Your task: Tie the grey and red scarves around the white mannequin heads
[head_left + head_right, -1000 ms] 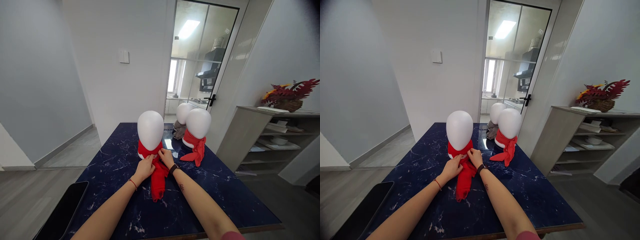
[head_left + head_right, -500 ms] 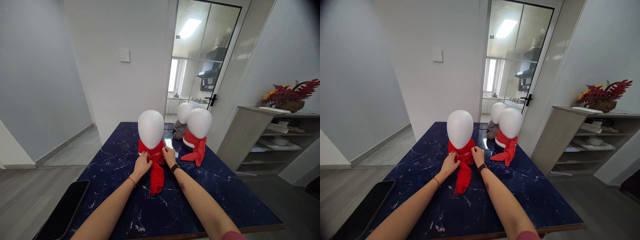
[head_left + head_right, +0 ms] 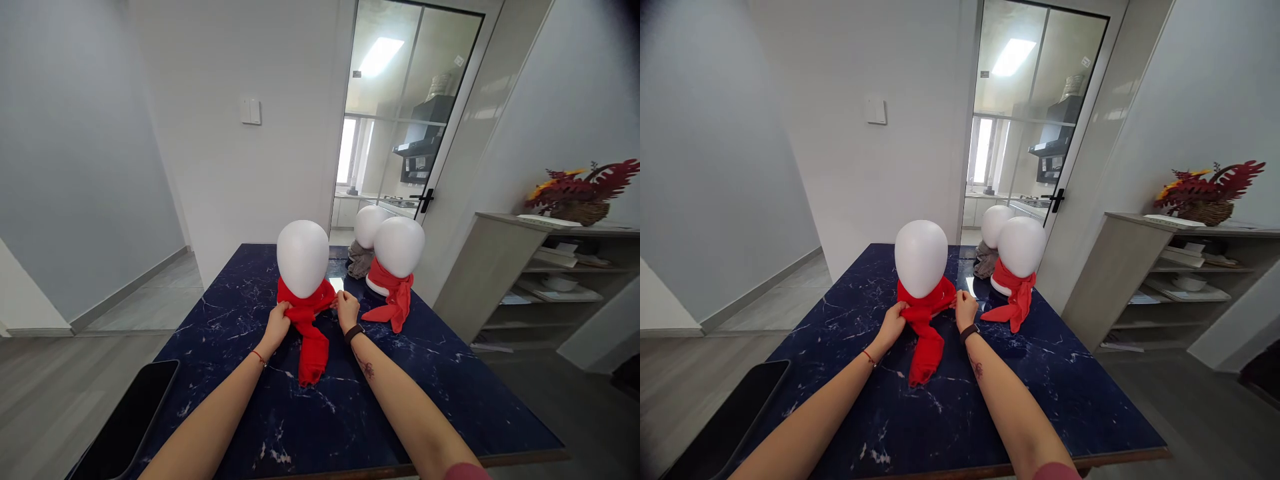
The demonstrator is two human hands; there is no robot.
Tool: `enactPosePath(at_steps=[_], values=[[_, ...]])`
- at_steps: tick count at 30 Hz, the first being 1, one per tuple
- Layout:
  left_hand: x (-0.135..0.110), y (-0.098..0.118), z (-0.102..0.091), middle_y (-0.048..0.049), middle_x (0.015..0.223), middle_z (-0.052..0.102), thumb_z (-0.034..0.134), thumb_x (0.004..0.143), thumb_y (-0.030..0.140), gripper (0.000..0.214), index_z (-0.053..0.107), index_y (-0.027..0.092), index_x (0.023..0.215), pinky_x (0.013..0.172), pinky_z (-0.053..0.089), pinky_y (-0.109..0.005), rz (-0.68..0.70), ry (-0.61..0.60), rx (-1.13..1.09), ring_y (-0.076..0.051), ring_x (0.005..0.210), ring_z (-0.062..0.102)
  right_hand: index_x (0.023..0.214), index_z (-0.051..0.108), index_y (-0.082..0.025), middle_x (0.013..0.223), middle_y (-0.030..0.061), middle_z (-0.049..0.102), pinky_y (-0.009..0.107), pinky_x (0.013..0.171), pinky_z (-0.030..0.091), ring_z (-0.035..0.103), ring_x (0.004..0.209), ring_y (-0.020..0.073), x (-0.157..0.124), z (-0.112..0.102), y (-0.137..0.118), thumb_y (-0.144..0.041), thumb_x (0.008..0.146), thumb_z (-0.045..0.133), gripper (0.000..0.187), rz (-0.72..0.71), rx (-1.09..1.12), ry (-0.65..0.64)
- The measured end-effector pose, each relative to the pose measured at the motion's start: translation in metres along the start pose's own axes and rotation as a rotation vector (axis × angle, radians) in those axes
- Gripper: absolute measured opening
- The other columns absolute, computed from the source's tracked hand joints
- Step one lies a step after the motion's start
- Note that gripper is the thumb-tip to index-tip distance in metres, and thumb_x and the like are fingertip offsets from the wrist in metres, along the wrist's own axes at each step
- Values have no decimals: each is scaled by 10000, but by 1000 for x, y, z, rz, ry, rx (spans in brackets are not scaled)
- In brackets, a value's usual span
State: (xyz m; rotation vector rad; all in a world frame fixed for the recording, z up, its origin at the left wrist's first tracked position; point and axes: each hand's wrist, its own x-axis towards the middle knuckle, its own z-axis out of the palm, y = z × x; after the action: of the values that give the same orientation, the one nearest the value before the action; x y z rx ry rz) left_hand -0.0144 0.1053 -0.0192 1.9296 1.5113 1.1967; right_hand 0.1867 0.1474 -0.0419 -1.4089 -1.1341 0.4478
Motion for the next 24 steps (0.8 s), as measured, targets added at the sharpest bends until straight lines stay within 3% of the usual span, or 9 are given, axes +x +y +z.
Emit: enactPosePath(at_steps=[4,8,11,16,20,24], values=[[-3,5,-3,-35,791,608,470,600,46,170,515,193,672,711,420,-273,29,-41,90,-172,759,560,635,561,-180,590,28,648,223,535,452,624,556,160,1,3,3,-409,823,377,349,-13,26,-32],[-5,5,-7,-32,697,599,507,624,99,131,492,196,537,709,413,-278,-14,-80,147,-175,705,562,703,589,-168,609,29,653,221,539,460,630,570,159,0,4,1,-407,819,389,333,-12,48,-49],[-6,4,-10,-40,744,613,482,636,102,127,505,196,554,714,413,-284,-53,-15,146,-181,729,569,696,586,-169,606,32,653,224,538,466,633,567,162,1,3,2,-401,814,389,326,5,61,-40],[-4,0,-12,-53,883,628,422,635,59,278,583,189,820,760,430,-303,-81,116,35,-191,824,577,657,587,-171,623,56,669,240,515,473,635,569,176,7,2,10,-393,809,375,343,58,77,1],[0,-6,-7,-47,789,634,389,583,33,269,584,179,696,742,452,-294,-105,147,-118,-179,771,582,676,604,-161,652,67,683,246,506,488,629,540,168,8,3,12,-371,802,376,335,102,99,29],[5,-13,1,-12,673,621,370,609,85,212,549,173,682,602,458,-244,-207,239,-285,-142,642,571,704,611,-152,697,90,697,252,513,503,636,550,169,10,5,14,-346,807,363,331,132,118,60]])
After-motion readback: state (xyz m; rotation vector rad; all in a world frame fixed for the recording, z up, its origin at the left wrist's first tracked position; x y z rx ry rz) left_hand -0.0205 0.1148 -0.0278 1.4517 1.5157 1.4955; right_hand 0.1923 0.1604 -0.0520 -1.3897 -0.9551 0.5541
